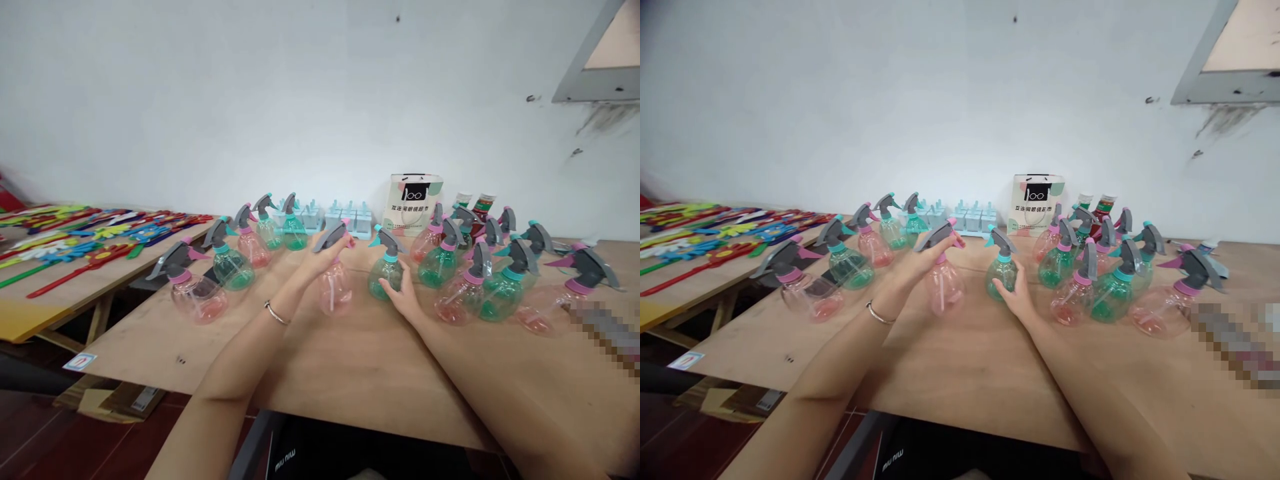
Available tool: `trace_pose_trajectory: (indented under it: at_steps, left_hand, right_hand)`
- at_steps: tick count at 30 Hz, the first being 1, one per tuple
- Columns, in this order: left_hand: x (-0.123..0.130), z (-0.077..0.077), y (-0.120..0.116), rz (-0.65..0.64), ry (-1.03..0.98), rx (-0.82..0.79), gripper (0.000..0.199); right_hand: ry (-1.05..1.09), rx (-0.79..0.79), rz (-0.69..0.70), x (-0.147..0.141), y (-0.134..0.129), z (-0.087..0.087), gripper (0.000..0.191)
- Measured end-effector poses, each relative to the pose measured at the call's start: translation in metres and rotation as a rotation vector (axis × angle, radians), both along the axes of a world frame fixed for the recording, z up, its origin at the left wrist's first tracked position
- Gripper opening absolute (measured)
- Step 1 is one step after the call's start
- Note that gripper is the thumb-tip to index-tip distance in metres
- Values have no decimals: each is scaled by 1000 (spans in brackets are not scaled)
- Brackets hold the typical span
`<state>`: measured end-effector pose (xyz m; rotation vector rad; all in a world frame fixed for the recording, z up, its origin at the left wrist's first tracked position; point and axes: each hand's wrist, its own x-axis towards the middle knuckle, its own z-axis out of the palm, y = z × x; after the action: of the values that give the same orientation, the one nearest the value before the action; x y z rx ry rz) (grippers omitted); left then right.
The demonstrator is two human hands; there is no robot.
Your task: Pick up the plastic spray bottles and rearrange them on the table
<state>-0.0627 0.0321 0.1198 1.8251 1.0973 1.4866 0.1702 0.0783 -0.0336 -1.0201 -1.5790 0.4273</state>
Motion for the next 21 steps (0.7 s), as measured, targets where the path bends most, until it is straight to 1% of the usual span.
trace_pose_trajectory:
  at_steps: [2, 6, 9, 11, 14, 19, 21]
  left_hand:
    - [-19, -6, 22, 108, 46, 44, 25]
    - [-70, -24, 66, 380, 93, 152, 25]
    - [-102, -38, 85, 484, 45, 180, 26]
    - [-114, -47, 91, 547, -29, 186, 29]
    - [-122, -59, 94, 627, -79, 207, 32]
    - [-130, -77, 94, 772, 28, 192, 31]
    - [-133, -84, 93, 789, 79, 184, 33]
  right_hand:
    - [8, -4, 5, 0, 0, 0, 78]
    - [11, -1, 12, 0, 0, -1, 78]
    - [6, -6, 14, 0, 1, -1, 78]
    - [6, -11, 12, 0, 1, 0, 78]
    - [14, -8, -1, 0, 1, 0, 78]
    - [4, -22, 11, 1, 0, 0, 79]
    - [-6, -24, 13, 1, 0, 1, 79]
